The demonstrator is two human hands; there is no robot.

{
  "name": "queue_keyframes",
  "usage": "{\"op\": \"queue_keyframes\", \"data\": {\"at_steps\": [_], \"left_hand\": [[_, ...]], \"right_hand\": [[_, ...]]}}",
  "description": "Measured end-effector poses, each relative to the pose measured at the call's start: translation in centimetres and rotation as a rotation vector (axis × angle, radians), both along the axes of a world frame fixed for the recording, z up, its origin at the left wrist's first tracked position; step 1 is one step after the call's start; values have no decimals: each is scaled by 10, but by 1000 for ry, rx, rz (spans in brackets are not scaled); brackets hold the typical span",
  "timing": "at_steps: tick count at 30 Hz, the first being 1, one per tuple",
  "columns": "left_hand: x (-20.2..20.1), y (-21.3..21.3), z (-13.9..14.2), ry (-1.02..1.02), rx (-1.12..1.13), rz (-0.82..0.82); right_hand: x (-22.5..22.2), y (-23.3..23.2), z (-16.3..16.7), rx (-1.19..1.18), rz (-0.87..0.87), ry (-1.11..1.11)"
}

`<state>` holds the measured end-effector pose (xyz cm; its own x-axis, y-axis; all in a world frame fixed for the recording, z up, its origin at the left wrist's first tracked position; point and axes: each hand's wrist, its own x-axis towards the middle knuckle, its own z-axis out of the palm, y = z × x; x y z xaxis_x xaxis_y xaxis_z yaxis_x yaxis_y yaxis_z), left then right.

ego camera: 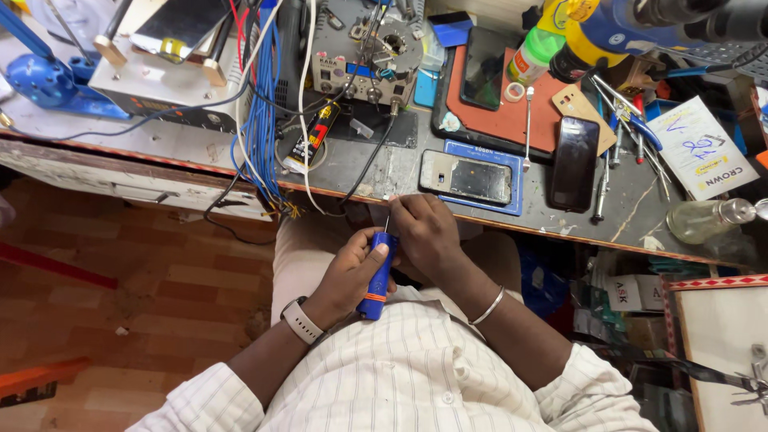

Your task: The person works at a cluttered repair bench, using a thin metal pry tool to open a smartphone and manipulate its internal components, handling a battery pack and other phone parts, then uses a blue-handled screwdriver to work on the device. The phone is opened and its internals are exposed on the bench.

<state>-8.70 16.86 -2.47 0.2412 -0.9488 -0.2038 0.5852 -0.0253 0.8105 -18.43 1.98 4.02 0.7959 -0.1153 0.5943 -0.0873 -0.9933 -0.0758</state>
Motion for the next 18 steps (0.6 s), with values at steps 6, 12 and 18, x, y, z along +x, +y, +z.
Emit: {"op": "queue_keyframes", "data": {"at_steps": [6,12,18], "left_hand": [[-1,5,1,-108,57,30],[-3,10,13,-215,80,65],[-5,15,21,-295,112,97]], "right_hand": [[10,2,-2,11,-36,61],[17,3,-8,104,-113,57],[21,0,0,254,-160,112]]}}
